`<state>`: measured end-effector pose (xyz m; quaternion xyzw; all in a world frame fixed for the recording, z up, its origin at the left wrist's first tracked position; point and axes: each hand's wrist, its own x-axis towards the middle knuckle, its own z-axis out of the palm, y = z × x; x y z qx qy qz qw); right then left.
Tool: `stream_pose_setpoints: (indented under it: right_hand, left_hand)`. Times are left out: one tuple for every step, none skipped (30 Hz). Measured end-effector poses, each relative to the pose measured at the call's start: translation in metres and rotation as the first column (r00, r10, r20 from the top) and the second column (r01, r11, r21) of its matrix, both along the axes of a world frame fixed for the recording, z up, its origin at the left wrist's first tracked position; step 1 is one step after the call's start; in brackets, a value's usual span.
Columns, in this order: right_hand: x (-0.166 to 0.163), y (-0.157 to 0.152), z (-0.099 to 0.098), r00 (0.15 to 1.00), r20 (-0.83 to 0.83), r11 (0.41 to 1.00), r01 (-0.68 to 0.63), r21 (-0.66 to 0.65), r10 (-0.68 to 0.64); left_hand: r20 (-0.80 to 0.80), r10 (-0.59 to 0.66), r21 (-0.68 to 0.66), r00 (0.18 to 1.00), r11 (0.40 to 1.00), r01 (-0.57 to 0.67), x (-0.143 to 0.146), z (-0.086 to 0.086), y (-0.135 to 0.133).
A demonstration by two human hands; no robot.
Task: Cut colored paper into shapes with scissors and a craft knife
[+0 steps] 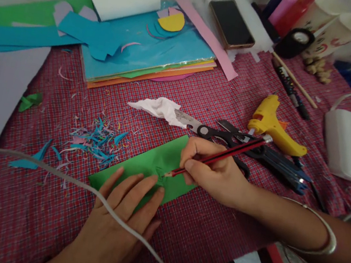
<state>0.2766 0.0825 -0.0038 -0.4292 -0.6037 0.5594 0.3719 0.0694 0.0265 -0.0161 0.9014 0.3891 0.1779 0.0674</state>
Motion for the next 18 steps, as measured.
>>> stream_pose_setpoints:
  right_hand:
    - [0.000, 0.001, 0.000, 1.000, -0.029, 0.999, 0.010, -0.034, -0.011]
    - [0.000, 0.001, 0.001, 0.999, -0.048, 0.999, 0.010, -0.052, -0.013]
    - [0.000, 0.002, 0.001, 0.998, -0.061, 0.998, 0.005, -0.059, -0.008]
    - [0.000, 0.002, 0.002, 0.998, -0.069, 0.998, -0.002, -0.057, -0.002]
    - [0.000, 0.002, 0.002, 0.997, -0.073, 0.999, -0.009, -0.053, 0.005]
    - [0.000, 0.003, 0.002, 0.997, -0.076, 0.999, -0.016, -0.051, 0.012]
    - [0.000, 0.003, 0.002, 0.997, -0.078, 0.998, -0.023, -0.050, 0.019]
    - [0.000, 0.003, 0.002, 0.997, -0.079, 0.998, -0.027, -0.050, 0.023]
    - [0.001, 0.003, 0.002, 0.996, -0.081, 0.998, -0.028, -0.049, 0.024]
    - [0.001, 0.002, 0.001, 0.996, -0.084, 0.998, -0.025, -0.050, 0.021]
    - [0.001, 0.002, 0.001, 0.996, -0.089, 0.998, -0.023, -0.052, 0.018]
    - [0.002, 0.003, 0.001, 0.995, -0.095, 0.998, -0.021, -0.056, 0.016]
    - [0.002, 0.003, 0.001, 0.995, -0.103, 0.998, -0.023, -0.063, 0.016]
    - [0.003, 0.003, 0.001, 0.994, -0.109, 0.997, -0.027, -0.074, 0.019]
    - [0.003, 0.003, 0.001, 0.993, -0.113, 0.996, -0.031, -0.087, 0.022]
    - [0.004, 0.003, 0.001, 0.993, -0.114, 0.994, -0.035, -0.100, 0.023]
    - [0.004, 0.003, 0.001, 0.993, -0.114, 0.993, -0.036, -0.112, 0.023]
    - [0.004, 0.004, 0.001, 0.993, -0.115, 0.992, -0.035, -0.121, 0.021]
  left_hand:
    - [0.018, -0.020, -0.001, 1.000, 1.000, 0.020, -0.001, 0.000, 0.001]
    - [0.034, -0.038, -0.010, 0.999, 0.999, 0.039, -0.001, 0.000, 0.002]
    - [0.048, -0.052, -0.027, 0.997, 0.998, 0.053, -0.002, 0.000, 0.004]
    - [0.069, -0.061, -0.048, 0.996, 0.997, 0.064, -0.003, 0.000, 0.006]
    - [0.093, -0.063, -0.074, 0.994, 0.995, 0.070, -0.004, 0.000, 0.009]
    - [0.112, -0.061, -0.105, 0.992, 0.992, 0.073, -0.005, 0.000, 0.011]
    - [0.127, -0.054, -0.136, 0.990, 0.988, 0.071, -0.005, 0.001, 0.014]
    - [0.135, -0.043, -0.169, 0.990, 0.983, 0.066, -0.006, 0.001, 0.017]
    - [0.134, -0.033, -0.201, 0.990, 0.978, 0.060, -0.005, 0.002, 0.020]
    - [0.126, -0.024, -0.229, 0.992, 0.972, 0.053, -0.005, 0.003, 0.023]
    - [0.111, -0.017, -0.250, 0.994, 0.967, 0.045, -0.004, 0.004, 0.026]
    - [0.094, -0.014, -0.269, 0.995, 0.962, 0.039, -0.002, 0.005, 0.029]
    - [0.078, -0.014, -0.289, 0.997, 0.957, 0.036, -0.001, 0.007, 0.033]
    - [0.067, -0.017, -0.312, 0.998, 0.950, 0.037, 0.000, 0.008, 0.036]
    - [0.063, -0.022, -0.335, 0.998, 0.941, 0.042, 0.000, 0.009, 0.039]
    - [0.066, -0.032, -0.358, 0.997, 0.932, 0.053, 0.000, 0.009, 0.043]
    - [0.078, -0.047, -0.380, 0.996, 0.922, 0.073, 0.000, 0.010, 0.046]
    - [0.094, -0.063, -0.399, 0.994, 0.912, 0.095, -0.001, 0.010, 0.050]
